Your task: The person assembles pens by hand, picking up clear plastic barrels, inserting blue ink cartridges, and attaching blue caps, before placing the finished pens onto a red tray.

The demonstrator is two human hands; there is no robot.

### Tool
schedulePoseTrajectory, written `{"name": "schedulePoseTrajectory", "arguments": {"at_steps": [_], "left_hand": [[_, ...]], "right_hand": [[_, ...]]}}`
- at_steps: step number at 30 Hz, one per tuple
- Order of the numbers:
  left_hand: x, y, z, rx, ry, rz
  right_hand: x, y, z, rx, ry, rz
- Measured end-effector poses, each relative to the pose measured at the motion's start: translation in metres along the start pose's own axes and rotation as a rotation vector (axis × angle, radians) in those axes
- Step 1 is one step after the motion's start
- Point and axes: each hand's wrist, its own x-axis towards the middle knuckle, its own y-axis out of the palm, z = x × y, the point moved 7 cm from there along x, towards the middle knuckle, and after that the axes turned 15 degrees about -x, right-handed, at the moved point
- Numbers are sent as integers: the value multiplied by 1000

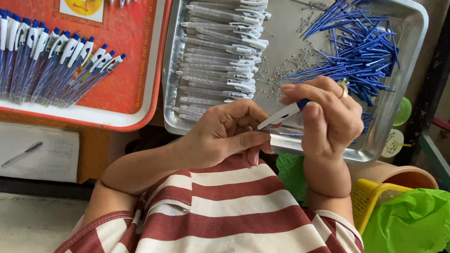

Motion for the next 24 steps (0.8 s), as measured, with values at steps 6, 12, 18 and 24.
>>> {"name": "schedulePoseTrajectory", "arguments": {"at_steps": [6,12,18,24], "left_hand": [[0,7,-8,-36,-42,14],[-1,8,-4,-69,-184,55],[-2,2,8,-117,-299,18],[2,-6,6,13,-57,3]], "right_hand": [[-1,-6,20,-49,-57,-19],[-2,-1,19,50,429,100],[-2,3,3,38,220,109],[-13,1,4,-159,-285,64]]}}
